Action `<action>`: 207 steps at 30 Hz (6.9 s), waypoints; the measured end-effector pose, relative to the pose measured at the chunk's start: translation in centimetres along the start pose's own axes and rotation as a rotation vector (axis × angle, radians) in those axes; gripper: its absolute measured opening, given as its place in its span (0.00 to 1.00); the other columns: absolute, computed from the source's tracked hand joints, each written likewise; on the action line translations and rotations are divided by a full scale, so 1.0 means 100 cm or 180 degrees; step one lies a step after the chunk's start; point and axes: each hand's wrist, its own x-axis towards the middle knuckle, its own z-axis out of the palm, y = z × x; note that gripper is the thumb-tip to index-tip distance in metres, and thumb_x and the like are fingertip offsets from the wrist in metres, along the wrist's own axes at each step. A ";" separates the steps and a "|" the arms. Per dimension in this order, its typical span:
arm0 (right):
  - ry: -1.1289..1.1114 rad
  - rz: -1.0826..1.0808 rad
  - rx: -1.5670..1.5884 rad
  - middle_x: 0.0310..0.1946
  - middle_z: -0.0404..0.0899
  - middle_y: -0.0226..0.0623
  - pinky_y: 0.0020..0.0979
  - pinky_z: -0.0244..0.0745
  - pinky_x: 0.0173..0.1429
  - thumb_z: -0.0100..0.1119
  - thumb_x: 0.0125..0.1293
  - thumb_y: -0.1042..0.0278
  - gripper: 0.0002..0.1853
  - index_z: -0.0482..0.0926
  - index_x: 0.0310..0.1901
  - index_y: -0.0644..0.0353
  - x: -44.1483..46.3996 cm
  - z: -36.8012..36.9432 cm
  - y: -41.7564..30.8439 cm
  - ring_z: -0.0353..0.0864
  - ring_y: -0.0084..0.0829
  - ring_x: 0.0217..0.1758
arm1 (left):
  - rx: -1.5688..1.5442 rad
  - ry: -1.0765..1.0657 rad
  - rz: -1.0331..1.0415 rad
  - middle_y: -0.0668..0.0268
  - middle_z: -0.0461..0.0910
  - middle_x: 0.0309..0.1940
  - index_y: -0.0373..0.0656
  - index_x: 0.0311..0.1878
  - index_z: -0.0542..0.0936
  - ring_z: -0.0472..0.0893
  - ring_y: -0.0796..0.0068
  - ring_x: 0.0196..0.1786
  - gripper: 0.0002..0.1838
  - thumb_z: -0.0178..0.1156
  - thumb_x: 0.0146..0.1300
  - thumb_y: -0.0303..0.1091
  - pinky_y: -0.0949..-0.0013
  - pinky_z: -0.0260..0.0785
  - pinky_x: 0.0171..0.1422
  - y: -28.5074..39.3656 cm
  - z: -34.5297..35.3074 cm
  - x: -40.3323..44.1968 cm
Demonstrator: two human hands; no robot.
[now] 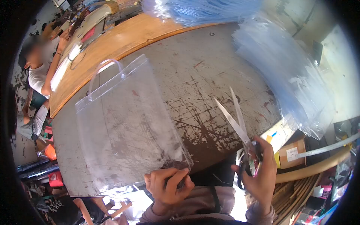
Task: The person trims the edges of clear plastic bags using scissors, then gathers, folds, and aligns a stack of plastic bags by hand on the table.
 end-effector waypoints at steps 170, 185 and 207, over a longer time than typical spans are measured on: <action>-0.2289 0.0840 0.3184 0.25 0.71 0.27 0.20 0.62 0.30 0.76 0.42 0.44 0.37 0.71 0.46 0.63 -0.046 0.056 0.008 0.67 0.16 0.26 | -0.0183 -0.0313 0.0421 0.73 0.76 0.33 0.49 0.41 0.85 0.72 0.76 0.31 0.22 0.63 0.36 0.29 0.73 0.69 0.34 0.001 -0.002 0.005; -0.2285 0.1034 0.3290 0.25 0.72 0.28 0.21 0.63 0.32 0.77 0.41 0.47 0.39 0.71 0.49 0.64 -0.051 0.058 0.014 0.69 0.17 0.28 | -0.0154 -0.0307 0.0426 0.74 0.76 0.32 0.50 0.42 0.85 0.72 0.77 0.32 0.21 0.63 0.37 0.29 0.74 0.67 0.33 0.001 -0.002 0.005; -0.2418 0.1028 0.3014 0.29 0.74 0.30 0.21 0.65 0.34 0.77 0.39 0.43 0.42 0.72 0.50 0.67 -0.035 0.052 0.007 0.69 0.18 0.30 | 0.0074 -0.0149 0.0370 0.75 0.83 0.44 0.49 0.38 0.84 0.71 0.84 0.28 0.17 0.59 0.41 0.27 0.80 0.61 0.36 0.004 0.003 0.009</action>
